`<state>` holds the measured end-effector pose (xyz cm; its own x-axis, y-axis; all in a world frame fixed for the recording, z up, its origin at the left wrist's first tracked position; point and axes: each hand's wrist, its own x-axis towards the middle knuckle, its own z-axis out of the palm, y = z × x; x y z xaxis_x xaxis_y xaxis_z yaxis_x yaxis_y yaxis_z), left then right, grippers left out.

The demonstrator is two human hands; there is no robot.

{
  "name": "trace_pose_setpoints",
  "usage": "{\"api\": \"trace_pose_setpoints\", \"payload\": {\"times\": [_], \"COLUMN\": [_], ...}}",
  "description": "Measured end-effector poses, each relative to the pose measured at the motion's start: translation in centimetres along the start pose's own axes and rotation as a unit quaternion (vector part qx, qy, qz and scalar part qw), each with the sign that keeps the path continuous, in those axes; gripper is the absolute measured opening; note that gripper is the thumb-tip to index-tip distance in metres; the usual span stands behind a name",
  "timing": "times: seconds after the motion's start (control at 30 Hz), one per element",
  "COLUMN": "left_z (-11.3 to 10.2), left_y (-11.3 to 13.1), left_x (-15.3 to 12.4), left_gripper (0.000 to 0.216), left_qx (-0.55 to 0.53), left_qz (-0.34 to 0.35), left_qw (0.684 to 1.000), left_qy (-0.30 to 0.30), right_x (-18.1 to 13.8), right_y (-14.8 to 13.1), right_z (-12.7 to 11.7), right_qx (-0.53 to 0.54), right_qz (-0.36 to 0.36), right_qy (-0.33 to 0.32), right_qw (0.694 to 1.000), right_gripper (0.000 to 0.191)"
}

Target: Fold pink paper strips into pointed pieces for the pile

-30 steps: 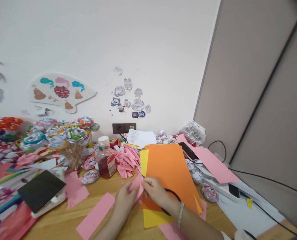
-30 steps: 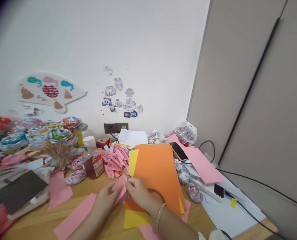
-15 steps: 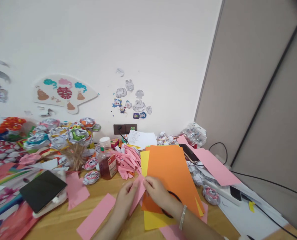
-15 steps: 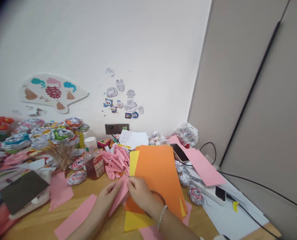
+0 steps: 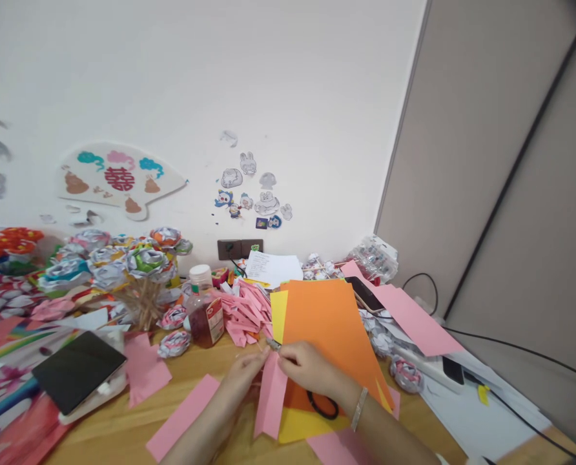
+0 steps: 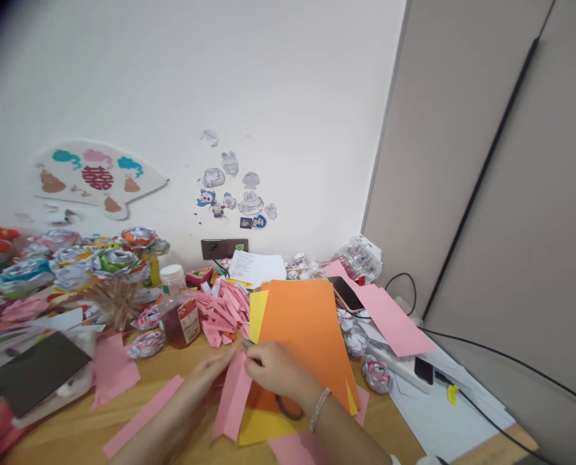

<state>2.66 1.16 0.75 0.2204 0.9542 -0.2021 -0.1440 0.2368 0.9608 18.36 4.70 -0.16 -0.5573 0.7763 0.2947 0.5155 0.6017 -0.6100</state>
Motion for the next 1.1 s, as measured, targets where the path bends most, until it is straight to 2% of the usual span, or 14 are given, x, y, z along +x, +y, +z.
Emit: {"api": "trace_pose_setpoints", "payload": {"times": [0.2, 0.43, 0.6, 0.8, 0.97, 1.1], "left_z": [-0.1, 0.5, 0.8, 0.4, -0.1, 0.2], "left_y": [0.0, 0.5, 0.8, 0.4, -0.7, -0.4], "left_x": [0.1, -0.4, -1.0, -0.5, 0.8, 0.4], "left_gripper": [0.031, 0.035, 0.024, 0.033, 0.038, 0.037], "left_qx": [-0.039, -0.108, -0.091, -0.07, -0.065, -0.077], "left_qz": [-0.017, -0.039, -0.021, -0.048, -0.016, -0.021], "left_qw": [0.998, 0.993, 0.996, 0.996, 0.996, 0.995], "left_qy": [-0.038, -0.012, -0.009, -0.007, -0.059, -0.065], "right_x": [0.2, 0.0, 0.0, 0.0, 0.0, -0.1], "right_y": [-0.3, -1.0, -1.1, -0.9, -0.8, -0.9], "right_z": [-0.2, -0.6, -0.6, -0.5, -0.3, -0.4], "right_qx": [0.061, 0.139, 0.139, 0.125, 0.149, 0.166], "right_qz": [0.013, 0.006, 0.0, -0.002, 0.004, 0.0], "right_qy": [0.015, 0.007, -0.006, -0.027, -0.036, -0.043], "right_qw": [0.998, 0.99, 0.99, 0.992, 0.988, 0.985], "right_gripper": [0.025, 0.023, 0.024, 0.026, 0.026, 0.026]}}
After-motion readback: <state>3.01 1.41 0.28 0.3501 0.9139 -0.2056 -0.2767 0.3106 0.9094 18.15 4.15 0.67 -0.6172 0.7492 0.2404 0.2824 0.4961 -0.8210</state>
